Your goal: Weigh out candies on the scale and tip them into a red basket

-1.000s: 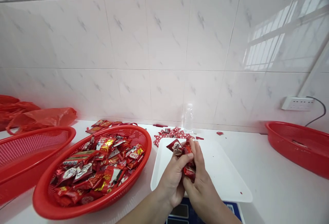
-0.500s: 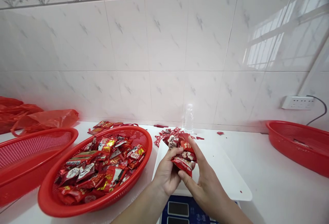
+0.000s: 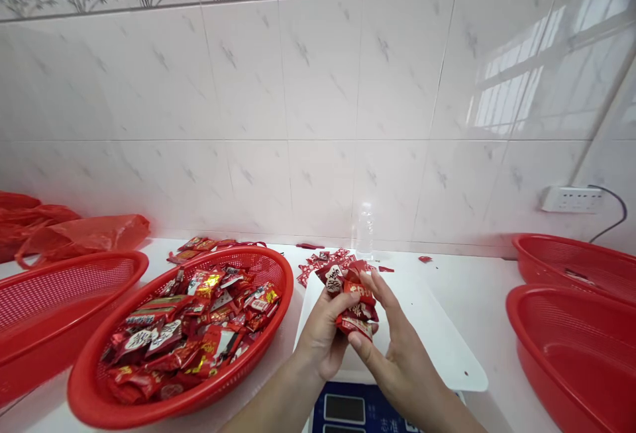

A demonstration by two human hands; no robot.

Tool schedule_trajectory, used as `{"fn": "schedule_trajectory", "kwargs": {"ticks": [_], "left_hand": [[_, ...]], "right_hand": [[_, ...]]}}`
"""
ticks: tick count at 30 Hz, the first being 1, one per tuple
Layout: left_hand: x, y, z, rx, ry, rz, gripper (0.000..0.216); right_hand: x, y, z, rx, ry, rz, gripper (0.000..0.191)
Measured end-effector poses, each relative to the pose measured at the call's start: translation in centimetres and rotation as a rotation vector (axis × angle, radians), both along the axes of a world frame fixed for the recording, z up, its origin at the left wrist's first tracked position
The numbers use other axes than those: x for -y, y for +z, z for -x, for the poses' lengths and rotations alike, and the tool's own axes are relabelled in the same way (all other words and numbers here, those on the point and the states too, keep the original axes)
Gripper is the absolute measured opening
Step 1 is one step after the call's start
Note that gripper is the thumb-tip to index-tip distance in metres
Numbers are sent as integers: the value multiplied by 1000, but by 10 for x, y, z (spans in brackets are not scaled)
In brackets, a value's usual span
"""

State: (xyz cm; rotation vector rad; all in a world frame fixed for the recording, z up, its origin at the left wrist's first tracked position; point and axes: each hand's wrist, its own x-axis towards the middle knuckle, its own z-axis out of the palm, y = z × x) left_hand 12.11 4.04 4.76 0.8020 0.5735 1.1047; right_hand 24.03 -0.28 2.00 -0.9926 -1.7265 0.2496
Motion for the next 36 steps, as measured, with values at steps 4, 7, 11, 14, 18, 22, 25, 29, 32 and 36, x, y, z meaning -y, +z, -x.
{"fn": "schedule_trajectory", "kwargs": {"ticks": [4, 7, 11, 14, 18, 22, 25, 29, 32, 36], "left_hand": [[2, -3, 0, -281, 97, -384, 35], [3, -4, 1, -538, 224, -714, 42], [4, -2, 0, -669, 255, -836, 51], [7, 1, -1, -675, 239, -830, 50], [10, 5, 0, -671, 207, -802, 48], [10, 6, 2, -640, 197, -788, 45], [10, 3, 2, -594, 207, -784, 49], [10, -1, 1, -550, 210, -766, 53], [12, -1, 0, -511, 227, -819, 55], [13, 1, 0, -483, 327, -935, 47]], "right_hand": [[-3, 3, -3, 19, -124, -92, 66], [-8, 3, -5, 40, -176, -157, 40], [-13, 0, -6, -18, -149, -266, 25], [-13, -3, -4, -88, -106, -290, 29], [-13, -7, -1, -124, -68, -324, 32], [-12, -11, -2, -80, -57, -403, 37], [-12, -12, -3, -26, -53, -458, 40], [-11, -11, -6, -7, -29, -501, 46], [-11, -8, -8, 42, -25, -545, 49], [-9, -3, -8, 97, -22, -584, 49]]}}
